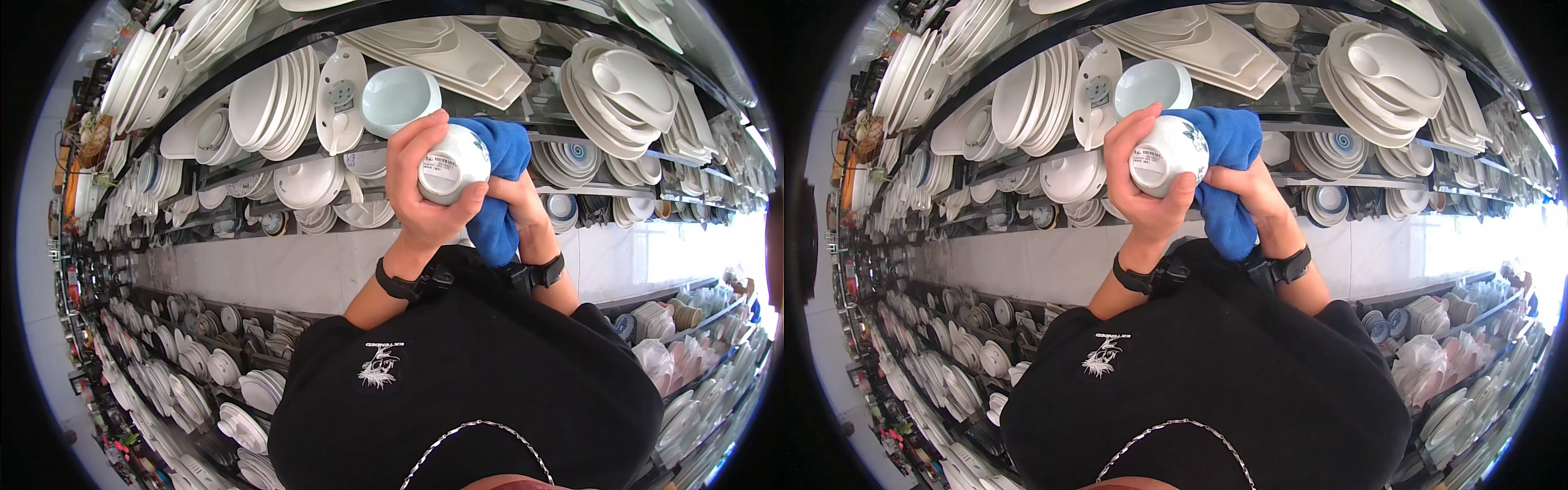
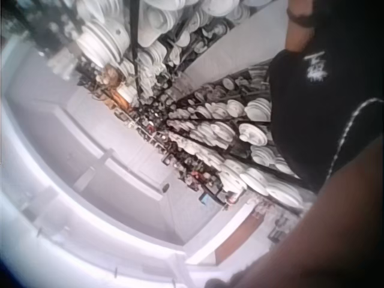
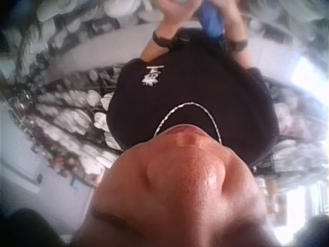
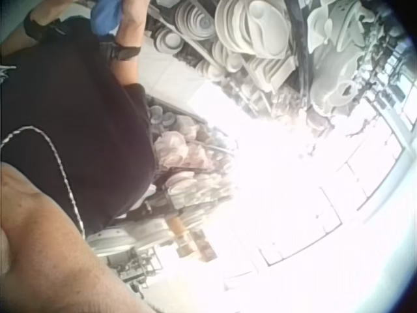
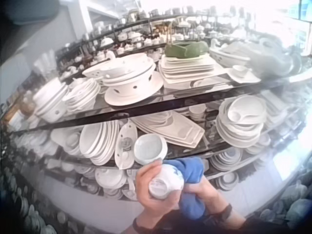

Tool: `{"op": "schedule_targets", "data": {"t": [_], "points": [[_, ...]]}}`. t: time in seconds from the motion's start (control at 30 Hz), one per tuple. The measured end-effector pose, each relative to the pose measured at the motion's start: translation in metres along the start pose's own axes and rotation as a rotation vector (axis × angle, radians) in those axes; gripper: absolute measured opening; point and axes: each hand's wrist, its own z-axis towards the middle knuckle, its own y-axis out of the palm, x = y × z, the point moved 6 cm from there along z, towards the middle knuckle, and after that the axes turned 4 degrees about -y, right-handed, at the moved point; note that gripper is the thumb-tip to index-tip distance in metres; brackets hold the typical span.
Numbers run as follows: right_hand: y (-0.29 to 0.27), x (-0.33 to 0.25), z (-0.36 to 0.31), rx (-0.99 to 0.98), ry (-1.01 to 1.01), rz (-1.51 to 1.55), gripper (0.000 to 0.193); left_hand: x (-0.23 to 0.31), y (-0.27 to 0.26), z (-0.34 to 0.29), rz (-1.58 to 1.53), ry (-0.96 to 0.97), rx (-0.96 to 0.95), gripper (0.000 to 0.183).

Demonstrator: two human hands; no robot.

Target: The person wipes various ceramic dishes and bowls with a blue cloth in a dishware store. They pick up items from metal shelves, wipe them, and place them back. The person handles plates, bowls, and small cups one at a time.

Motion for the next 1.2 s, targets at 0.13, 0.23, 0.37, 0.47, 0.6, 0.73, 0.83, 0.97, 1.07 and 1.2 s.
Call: {"op": "schedule_targets", "data": {"t": [0.13, 0.23, 0.37, 0.47, 0.6, 0.73, 0.83, 0.97, 1.07, 1.2], "points": [[0.006, -0.001, -0.012, -0.039, 0.080, 0.211, 0.084, 0.000, 0.005, -0.002, -0.051, 0.056, 0.000, 0.077], [0.002, 0.002, -0.017, -0.071, 0.080, 0.327, 0.090, -0.004, 0.009, -0.003, -0.124, 0.069, -0.015, 0.079], [0.003, 0.000, -0.011, -0.129, 0.002, 0.197, 0.096, -0.014, 0.014, -0.007, -0.280, -0.063, -0.021, 0.080], [0.009, -0.004, -0.005, -0.102, -0.038, 0.034, 0.089, -0.024, 0.018, -0.010, -0.403, -0.203, -0.008, 0.082], [0.018, -0.013, -0.002, -0.036, -0.069, -0.057, 0.077, -0.025, 0.012, -0.005, -0.368, -0.250, -0.037, 0.082], [0.020, -0.018, -0.003, -0.041, -0.086, -0.158, 0.069, -0.027, 0.003, 0.001, -0.212, -0.156, -0.161, 0.073], [0.029, -0.023, -0.003, -0.100, -0.130, -0.320, 0.064, -0.019, -0.002, 0.006, -0.154, -0.071, -0.215, 0.060], [0.046, -0.029, -0.005, -0.154, -0.304, -0.690, 0.064, -0.020, -0.011, 0.007, -0.174, -0.085, -0.165, 0.051], [0.051, -0.026, -0.006, -0.128, -0.355, -0.844, 0.064, -0.025, -0.012, 0.009, -0.314, -0.262, -0.124, 0.050], [0.053, -0.021, -0.001, -0.158, -0.467, -1.180, 0.065, -0.044, -0.015, 0.002, -0.374, -0.623, -0.080, 0.054]]}}
